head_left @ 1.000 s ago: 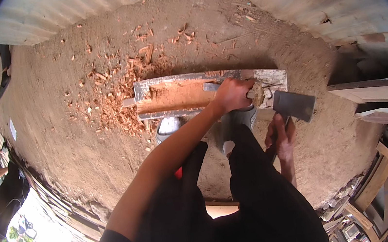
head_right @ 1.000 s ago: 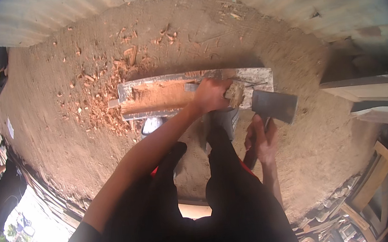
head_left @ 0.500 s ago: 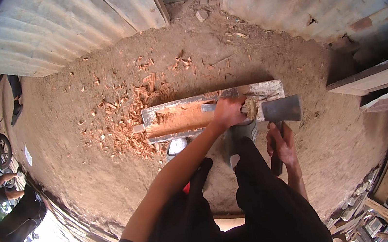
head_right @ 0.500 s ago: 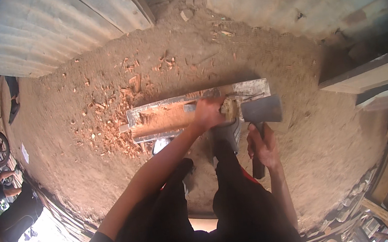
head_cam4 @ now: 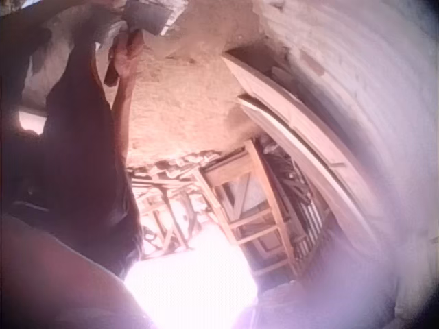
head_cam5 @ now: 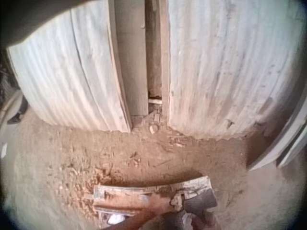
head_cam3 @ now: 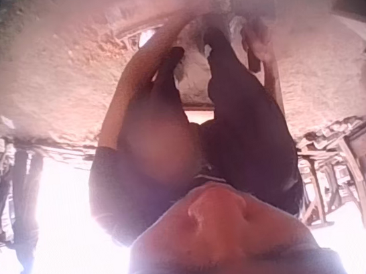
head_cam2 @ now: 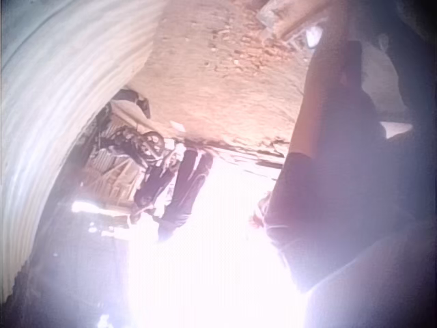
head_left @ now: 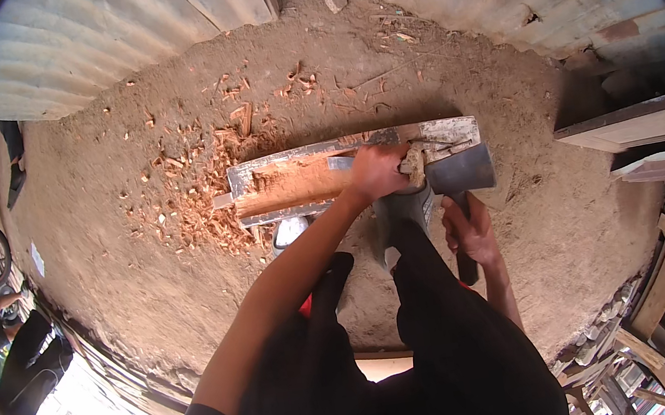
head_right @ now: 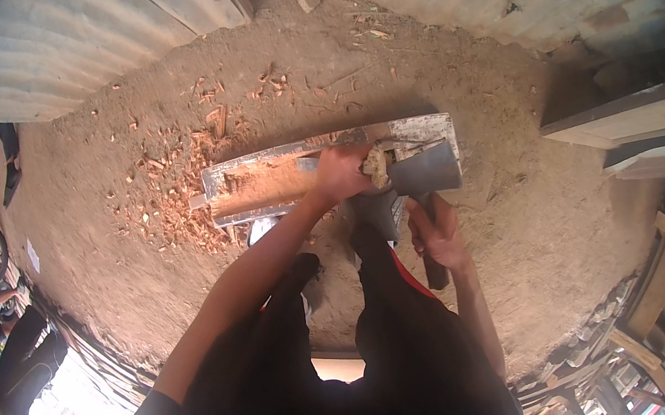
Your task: The person uses a hand axe to repeatedly strike and shape a small piece of wood clamped on a wooden bench. Wood shavings accumulate on the ground as the person continues to chip away at the wood.
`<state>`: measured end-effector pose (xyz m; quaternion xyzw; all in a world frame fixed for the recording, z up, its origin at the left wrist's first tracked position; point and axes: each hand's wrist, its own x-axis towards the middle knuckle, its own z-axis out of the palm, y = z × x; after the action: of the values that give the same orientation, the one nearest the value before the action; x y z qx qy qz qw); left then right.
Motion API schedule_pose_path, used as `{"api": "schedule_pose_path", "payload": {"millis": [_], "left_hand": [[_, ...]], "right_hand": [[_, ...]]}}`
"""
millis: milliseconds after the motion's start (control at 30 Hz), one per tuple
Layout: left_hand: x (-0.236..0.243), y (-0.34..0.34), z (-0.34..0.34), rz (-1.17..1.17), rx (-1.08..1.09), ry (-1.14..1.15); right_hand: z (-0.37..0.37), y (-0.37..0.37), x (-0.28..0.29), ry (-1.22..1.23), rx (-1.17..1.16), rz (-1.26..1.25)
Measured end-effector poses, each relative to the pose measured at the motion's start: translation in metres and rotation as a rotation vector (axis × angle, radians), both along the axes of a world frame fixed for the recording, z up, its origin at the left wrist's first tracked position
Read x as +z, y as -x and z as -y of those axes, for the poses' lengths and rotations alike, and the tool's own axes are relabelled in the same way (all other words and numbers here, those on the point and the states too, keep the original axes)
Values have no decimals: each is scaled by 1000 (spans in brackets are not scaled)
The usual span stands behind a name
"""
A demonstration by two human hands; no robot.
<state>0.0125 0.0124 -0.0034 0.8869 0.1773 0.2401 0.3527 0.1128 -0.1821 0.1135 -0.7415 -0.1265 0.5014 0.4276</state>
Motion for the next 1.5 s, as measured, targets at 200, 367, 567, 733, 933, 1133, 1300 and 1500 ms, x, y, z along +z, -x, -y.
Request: {"api": "schedule_pose_path", "payload": {"millis": [200,367,567,733,933,1133,1300,1500], "left_hand": [[-8,1,-5,-30,37,-2],[-9,7,-8,-29,51,47],[-4,23,-16,-46,30,22],[25,53,-15,72,-65,194],[49,148,-21,-102,118,76],[66,271,-19,-406,403,317],[119,228,-37,42,321,854],[280,217,-109,-325,69,284]], "right_hand": [[-7,11,-5,-12,-67,71],[-12,3,10,-73,-126,-56],[-14,-4,-9,-17,57,25],[23,-11,-13,-19,-88,230],[90,-10,-56,44,-142,438],[80,5,-120,-87,-148,412],[87,-62,-174,14,-41,577],[74,-43,-116,90,64,381]]}}
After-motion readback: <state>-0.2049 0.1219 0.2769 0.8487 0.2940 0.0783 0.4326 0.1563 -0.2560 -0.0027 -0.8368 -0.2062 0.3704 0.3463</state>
